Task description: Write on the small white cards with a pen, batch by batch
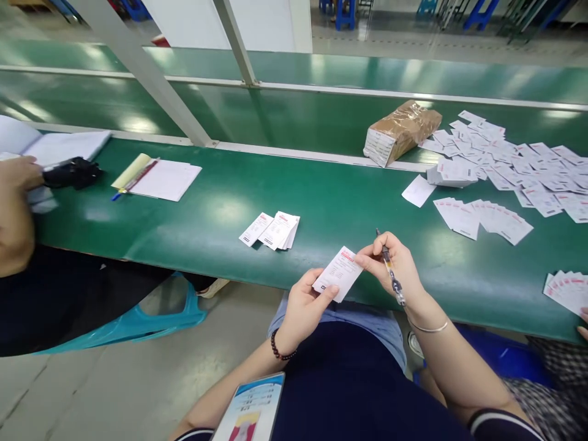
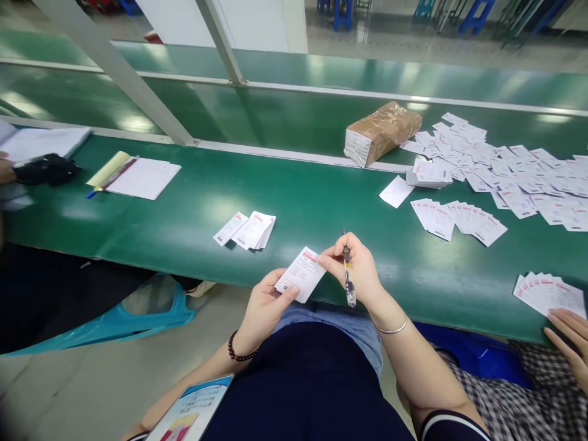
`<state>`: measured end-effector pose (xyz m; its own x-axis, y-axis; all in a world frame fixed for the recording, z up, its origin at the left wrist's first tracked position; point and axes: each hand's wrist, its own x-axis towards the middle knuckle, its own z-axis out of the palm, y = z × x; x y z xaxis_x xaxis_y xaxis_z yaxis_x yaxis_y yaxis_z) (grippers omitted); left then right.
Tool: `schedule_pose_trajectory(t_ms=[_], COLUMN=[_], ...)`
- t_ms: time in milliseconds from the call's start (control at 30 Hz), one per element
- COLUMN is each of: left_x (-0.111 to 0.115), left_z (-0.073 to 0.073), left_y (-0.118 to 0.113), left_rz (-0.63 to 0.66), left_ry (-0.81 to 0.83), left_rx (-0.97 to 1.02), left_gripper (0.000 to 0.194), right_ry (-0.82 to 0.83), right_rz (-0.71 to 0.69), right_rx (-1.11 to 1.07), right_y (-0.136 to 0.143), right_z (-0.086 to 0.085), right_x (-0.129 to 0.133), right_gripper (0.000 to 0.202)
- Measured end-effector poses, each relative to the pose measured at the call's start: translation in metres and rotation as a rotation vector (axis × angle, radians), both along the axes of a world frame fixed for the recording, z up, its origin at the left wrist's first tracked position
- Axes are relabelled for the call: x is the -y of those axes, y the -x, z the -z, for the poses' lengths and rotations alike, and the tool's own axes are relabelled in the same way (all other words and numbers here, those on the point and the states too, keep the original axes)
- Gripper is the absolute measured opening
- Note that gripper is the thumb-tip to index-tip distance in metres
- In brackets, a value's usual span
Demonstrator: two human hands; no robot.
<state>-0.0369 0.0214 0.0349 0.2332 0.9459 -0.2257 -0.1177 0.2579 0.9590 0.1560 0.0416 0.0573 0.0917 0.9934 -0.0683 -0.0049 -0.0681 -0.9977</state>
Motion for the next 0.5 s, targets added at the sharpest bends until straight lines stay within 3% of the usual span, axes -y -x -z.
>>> schedule_pose_trajectory(t_ms=[100, 200, 300, 500], left_x=[0.004, 0.007, 0.012, 0.022], left_z=[0.004, 0.008, 0.013, 0.02], left_y=[0.009, 0.016, 0.017, 0.016], left_rz=[0.252, 0.494, 0.489, 0.384], left_ry=[0.256, 0.469, 0.473, 0.377], left_rx=[0.326, 0.554, 0.577, 0.38], left_gripper=[0.057, 0.057, 0.046, 0.046], right_ry=[0.033, 0.063, 0.097, 0.188], right_rz=[-0.031, -0.073, -0.113, -0.169], right_rx=[0.007, -0.006, -0.04, -0.063], right_y=[-0.004, -0.006, -0.005, -0.003], right_z=[-0.001, 0.0, 0.002, 0.007], right_x=[0.001, 0.003, 0.003, -0.001], right_gripper=[0.048, 0.048, 0.047, 0.048])
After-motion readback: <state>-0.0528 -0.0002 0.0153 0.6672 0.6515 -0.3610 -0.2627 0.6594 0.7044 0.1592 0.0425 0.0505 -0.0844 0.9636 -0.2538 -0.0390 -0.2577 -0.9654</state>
